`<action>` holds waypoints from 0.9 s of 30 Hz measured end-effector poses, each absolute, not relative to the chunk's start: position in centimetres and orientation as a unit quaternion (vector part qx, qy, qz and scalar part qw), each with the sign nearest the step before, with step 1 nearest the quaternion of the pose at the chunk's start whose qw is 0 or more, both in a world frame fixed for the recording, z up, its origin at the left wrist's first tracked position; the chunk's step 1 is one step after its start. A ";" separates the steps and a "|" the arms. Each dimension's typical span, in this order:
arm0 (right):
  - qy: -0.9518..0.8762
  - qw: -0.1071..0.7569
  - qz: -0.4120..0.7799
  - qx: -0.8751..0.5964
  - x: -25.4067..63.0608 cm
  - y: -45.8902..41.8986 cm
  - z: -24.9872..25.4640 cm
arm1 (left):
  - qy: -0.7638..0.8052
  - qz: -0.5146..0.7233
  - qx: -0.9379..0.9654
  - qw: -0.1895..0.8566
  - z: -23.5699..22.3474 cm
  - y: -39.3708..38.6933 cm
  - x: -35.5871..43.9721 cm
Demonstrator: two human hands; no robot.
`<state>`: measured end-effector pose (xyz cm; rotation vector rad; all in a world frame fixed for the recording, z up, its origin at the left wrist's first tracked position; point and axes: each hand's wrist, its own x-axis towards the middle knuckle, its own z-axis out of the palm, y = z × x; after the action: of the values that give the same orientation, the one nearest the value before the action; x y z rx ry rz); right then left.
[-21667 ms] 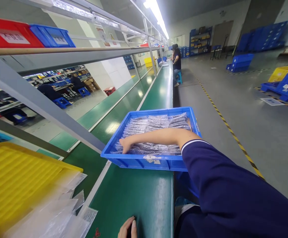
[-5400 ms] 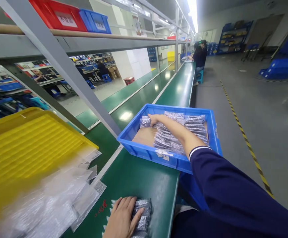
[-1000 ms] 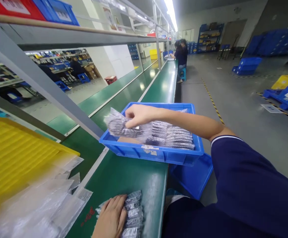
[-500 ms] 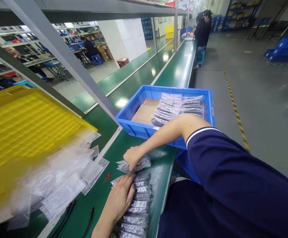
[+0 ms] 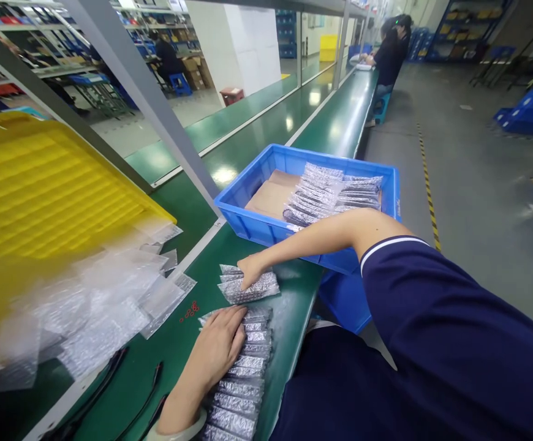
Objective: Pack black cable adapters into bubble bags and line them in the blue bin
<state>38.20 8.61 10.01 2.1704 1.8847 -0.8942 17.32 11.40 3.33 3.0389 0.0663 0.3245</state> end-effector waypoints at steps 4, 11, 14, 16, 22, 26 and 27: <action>0.627 0.054 -0.319 0.708 37.2 7.5 9.8 | 0.017 0.130 0.990 0.050 3.3 11.4 17.2; 0.655 0.033 -0.312 0.688 34.9 5.6 9.8 | 0.015 0.252 0.968 0.006 3.7 12.9 19.2; 0.686 0.075 -0.314 0.652 34.6 4.8 10.9 | -0.035 0.229 0.973 -0.018 2.8 14.5 20.9; 0.722 0.084 -0.288 0.623 35.3 3.7 12.6 | -0.052 0.185 0.981 -0.018 2.1 15.4 21.6; 0.687 -0.154 0.013 0.710 44.7 -0.3 18.6 | -0.034 0.183 0.980 -0.070 1.1 15.9 21.9; 0.522 0.008 0.005 0.853 51.2 -1.8 17.4 | -0.054 0.188 0.978 -0.077 0.9 16.2 22.4; 0.497 0.046 -0.020 0.866 51.9 -2.0 16.5 | -0.051 0.191 0.977 -0.076 0.7 16.5 22.5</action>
<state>51.90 -2.00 16.54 2.6445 1.5163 -0.0614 22.49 16.47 0.74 3.2274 -0.1675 0.6318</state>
